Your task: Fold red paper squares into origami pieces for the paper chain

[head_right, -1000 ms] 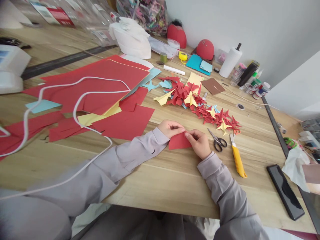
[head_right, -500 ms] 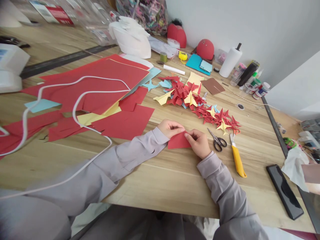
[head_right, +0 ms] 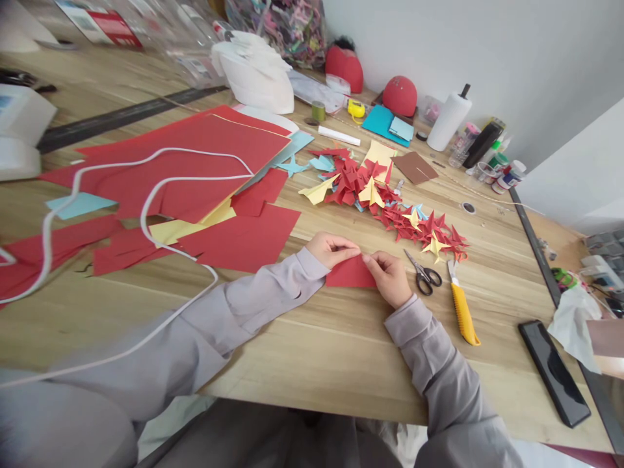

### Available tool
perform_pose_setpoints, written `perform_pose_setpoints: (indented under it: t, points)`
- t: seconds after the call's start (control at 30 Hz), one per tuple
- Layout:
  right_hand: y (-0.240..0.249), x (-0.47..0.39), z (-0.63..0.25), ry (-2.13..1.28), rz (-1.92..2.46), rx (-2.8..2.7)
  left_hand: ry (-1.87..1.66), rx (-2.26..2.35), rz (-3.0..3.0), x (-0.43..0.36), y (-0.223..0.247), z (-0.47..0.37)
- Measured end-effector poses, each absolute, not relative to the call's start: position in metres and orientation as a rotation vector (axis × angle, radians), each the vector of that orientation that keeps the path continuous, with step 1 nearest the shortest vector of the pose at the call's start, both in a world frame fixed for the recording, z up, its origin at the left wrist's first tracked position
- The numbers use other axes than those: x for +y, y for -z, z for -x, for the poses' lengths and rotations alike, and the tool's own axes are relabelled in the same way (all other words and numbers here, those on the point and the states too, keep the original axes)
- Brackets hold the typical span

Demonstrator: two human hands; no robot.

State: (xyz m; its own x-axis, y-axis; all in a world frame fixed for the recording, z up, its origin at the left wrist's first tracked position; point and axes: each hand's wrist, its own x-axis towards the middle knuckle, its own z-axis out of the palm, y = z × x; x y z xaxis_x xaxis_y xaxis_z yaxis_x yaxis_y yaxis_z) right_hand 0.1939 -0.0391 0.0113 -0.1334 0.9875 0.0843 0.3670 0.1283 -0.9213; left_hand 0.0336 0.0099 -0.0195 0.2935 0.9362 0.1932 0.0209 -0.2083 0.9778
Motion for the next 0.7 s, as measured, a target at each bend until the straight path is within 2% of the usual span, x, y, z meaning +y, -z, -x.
perform_pose_setpoints:
  t: [0.7]
  points:
    - [-0.0021,-0.0387,-0.1943,-0.905,1.393,-1.559,-0.994,0.861,-1.369,0.0088,0.0133,-0.0327]
